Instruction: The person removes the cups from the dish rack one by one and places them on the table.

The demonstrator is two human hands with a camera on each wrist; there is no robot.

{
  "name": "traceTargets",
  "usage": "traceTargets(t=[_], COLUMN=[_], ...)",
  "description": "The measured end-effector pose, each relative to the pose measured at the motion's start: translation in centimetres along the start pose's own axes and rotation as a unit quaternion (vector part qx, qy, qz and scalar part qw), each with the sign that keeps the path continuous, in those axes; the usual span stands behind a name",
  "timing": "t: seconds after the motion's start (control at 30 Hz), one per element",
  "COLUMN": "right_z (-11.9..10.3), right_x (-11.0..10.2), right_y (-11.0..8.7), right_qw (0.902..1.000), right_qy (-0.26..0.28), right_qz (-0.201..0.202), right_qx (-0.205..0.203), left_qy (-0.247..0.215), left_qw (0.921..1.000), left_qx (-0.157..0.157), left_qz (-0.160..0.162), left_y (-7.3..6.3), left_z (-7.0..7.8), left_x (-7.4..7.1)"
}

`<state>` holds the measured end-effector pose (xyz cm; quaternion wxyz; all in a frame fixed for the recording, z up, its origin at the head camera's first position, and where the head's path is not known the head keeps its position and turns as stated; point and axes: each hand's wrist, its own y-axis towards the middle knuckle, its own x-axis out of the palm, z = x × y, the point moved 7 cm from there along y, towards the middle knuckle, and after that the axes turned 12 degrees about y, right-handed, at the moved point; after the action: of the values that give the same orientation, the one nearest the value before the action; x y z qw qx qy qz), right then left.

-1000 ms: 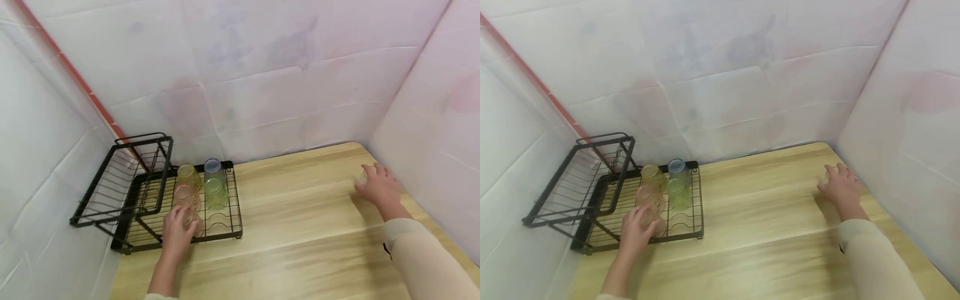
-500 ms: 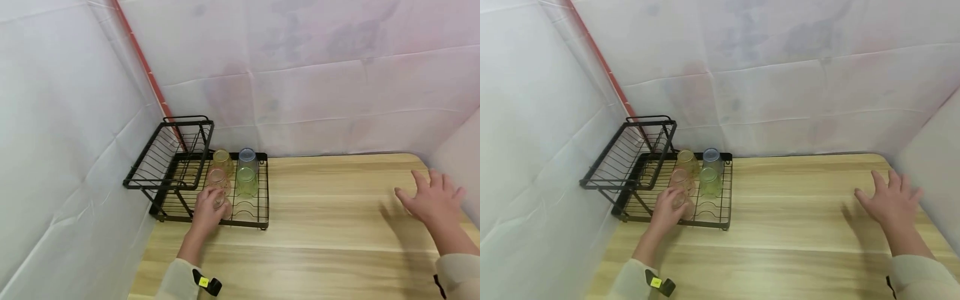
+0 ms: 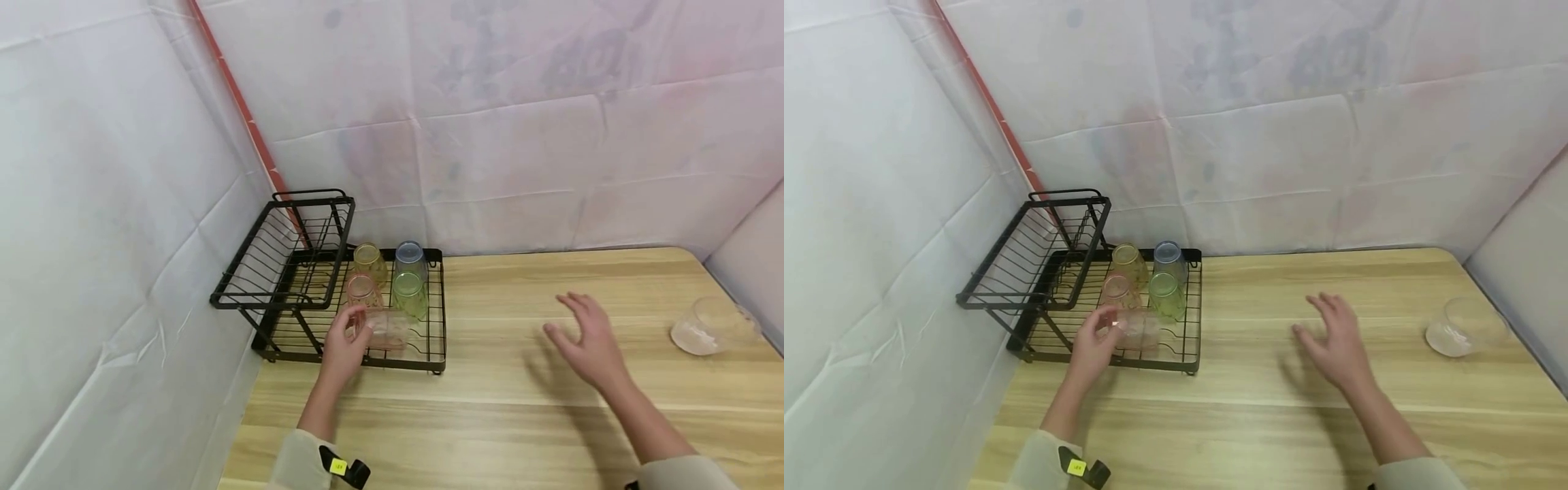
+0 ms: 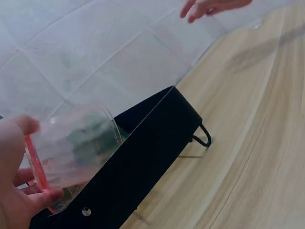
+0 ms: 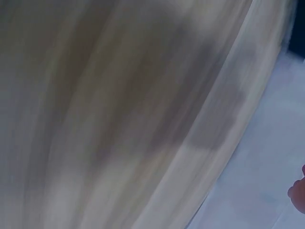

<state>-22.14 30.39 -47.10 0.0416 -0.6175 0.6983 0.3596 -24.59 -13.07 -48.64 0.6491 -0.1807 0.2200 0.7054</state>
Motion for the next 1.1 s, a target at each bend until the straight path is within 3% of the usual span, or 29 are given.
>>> traceTargets(t=[0.13, 0.27, 0.43, 0.6, 0.83, 0.97, 1.1], right_z=[-3.4, -6.3, -9.0, -10.4, -10.9, -11.3, -11.8], right_x=[4.3, 8.6, 12.7, 15.0, 15.5, 15.1, 14.4], right_y=[-0.6, -1.2, -2.1, -2.1, -2.2, -2.3, -2.1], right_qw=[0.9983, 0.9913, 0.9668, 0.9384, 0.9193, 0.9259, 0.9447], right_qy=[0.055, 0.111, 0.225, 0.314, 0.361, 0.35, 0.307], right_qz=[-0.018, -0.059, -0.095, -0.106, -0.097, -0.086, -0.074], right_qx=[0.007, 0.037, 0.074, 0.097, 0.124, 0.114, 0.089], left_qy=[-0.079, -0.13, -0.165, -0.18, -0.198, -0.202, -0.174], left_qw=[0.9968, 0.9913, 0.9849, 0.981, 0.9771, 0.9751, 0.9794], left_qx=[-0.006, -0.008, -0.019, 0.006, 0.022, 0.025, 0.031], left_qz=[-0.008, -0.017, -0.048, -0.07, -0.074, -0.087, -0.097], left_y=[-0.2, -0.7, -1.8, -2.8, -3.4, -3.6, -3.8], left_z=[0.4, 1.4, 2.6, 4.0, 4.4, 4.4, 4.6], left_x=[0.5, 1.4, 2.9, 4.0, 4.8, 5.0, 5.0])
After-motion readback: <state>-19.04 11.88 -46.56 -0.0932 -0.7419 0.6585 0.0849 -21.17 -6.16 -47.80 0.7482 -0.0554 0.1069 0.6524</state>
